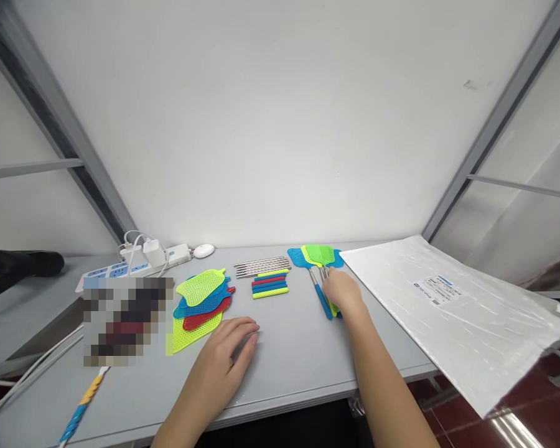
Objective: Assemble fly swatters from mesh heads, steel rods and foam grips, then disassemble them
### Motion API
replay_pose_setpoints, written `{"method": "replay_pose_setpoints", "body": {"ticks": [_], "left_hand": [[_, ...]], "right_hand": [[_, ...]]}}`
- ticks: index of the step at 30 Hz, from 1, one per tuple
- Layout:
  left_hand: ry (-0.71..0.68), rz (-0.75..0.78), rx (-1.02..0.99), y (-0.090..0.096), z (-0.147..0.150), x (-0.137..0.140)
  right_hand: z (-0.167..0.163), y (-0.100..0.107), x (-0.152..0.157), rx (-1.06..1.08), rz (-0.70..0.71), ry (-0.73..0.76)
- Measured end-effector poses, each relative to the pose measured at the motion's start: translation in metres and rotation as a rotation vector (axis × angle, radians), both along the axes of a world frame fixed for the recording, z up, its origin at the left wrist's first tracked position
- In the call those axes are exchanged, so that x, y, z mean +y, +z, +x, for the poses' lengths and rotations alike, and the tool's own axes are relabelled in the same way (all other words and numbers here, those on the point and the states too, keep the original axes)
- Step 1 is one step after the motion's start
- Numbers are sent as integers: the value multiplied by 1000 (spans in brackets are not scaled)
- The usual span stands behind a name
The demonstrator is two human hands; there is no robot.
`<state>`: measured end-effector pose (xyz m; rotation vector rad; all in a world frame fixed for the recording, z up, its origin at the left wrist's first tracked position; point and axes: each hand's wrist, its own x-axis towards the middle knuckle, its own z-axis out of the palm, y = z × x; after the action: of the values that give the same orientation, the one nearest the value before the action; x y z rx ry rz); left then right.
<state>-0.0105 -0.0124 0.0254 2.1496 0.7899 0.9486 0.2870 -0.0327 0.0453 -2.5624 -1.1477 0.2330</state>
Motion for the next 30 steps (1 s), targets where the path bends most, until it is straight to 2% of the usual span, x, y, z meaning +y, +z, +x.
{"method": "replay_pose_setpoints", "body": {"ticks": [4,7,12,16,30], "left_hand": [[-1,-30,-44,-1,0,2],[-10,-47,-60,-2,0,2],[-20,110,178,-3,-1,1],[-27,169,310,-3,-2,2],[-37,166,350,-6,-3,4]], "right_hand": [[5,-4,-20,31,146,-15],[4,-15,-40,64,237,-73],[-6,-36,-64,111,373,-118],[-13,-39,-69,128,455,-103],[-27,-34,-65,99,486,-18]]}}
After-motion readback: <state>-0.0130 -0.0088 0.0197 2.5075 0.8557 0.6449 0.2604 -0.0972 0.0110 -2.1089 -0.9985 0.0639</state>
